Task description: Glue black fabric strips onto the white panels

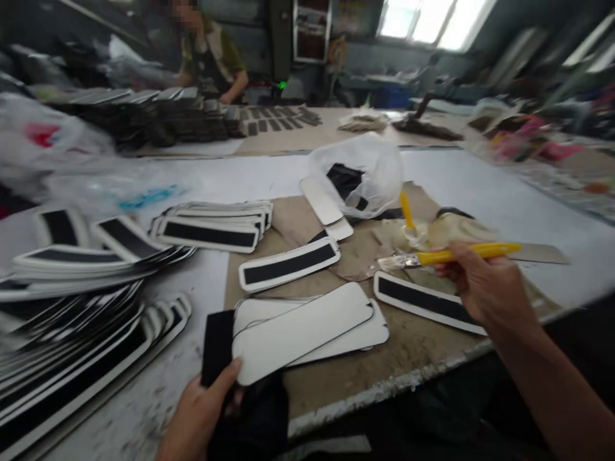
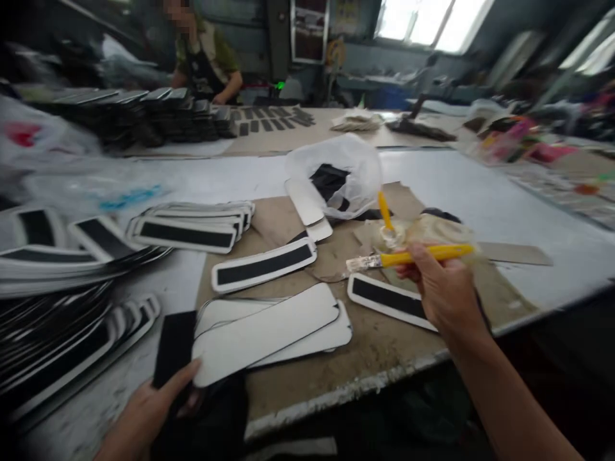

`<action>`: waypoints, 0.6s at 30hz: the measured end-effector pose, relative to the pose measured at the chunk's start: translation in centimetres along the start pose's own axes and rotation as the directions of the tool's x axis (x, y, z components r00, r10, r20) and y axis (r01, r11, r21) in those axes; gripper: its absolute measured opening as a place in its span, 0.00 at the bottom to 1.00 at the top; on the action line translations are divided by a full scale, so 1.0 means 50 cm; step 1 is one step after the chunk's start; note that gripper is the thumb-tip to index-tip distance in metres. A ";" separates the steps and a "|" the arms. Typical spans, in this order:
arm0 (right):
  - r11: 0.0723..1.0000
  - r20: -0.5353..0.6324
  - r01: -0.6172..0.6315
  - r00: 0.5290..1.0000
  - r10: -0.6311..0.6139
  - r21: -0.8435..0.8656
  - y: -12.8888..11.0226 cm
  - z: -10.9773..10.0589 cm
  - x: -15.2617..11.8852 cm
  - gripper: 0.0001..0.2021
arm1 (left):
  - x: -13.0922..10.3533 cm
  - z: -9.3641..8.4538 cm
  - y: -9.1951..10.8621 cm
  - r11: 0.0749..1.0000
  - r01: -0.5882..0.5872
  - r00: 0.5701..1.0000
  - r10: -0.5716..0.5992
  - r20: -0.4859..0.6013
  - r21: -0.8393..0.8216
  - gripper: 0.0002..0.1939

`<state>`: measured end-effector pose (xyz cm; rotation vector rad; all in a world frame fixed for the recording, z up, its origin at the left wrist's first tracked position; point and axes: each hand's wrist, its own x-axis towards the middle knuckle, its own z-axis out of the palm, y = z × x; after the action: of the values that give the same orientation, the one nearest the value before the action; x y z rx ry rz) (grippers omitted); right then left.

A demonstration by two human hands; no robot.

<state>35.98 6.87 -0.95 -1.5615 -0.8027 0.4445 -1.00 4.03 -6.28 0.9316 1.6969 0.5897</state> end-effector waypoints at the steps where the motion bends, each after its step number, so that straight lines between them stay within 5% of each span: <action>1: 0.993 0.076 -0.062 0.996 0.055 0.098 -0.008 0.025 -0.042 0.10 | 0.004 0.002 -0.010 0.998 0.029 0.999 -0.027 0.029 -0.055 0.20; 3: 0.973 0.244 -0.159 0.963 0.115 0.170 -0.019 0.075 -0.127 0.08 | 0.010 0.003 -0.023 0.969 0.035 0.988 0.002 0.152 -0.243 0.19; 8: 0.972 0.497 -0.184 0.863 0.088 0.148 -0.016 0.179 -0.279 0.08 | 0.003 -0.005 -0.032 0.940 0.005 0.977 0.068 0.201 -0.342 0.17; 14: 0.981 0.559 -0.176 0.823 0.102 0.080 -0.014 0.231 -0.333 0.09 | 0.006 -0.023 -0.048 0.933 -0.043 0.942 0.157 0.296 -0.356 0.17; 18: 0.992 0.539 -0.124 0.837 0.093 0.021 -0.025 0.240 -0.347 0.09 | 0.012 -0.028 -0.053 0.941 -0.093 0.933 0.197 0.302 -0.324 0.18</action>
<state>15.55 2.96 -4.60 -1.4471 -1.1193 1.0131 -3.18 3.10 -8.19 0.8806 1.2014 0.7279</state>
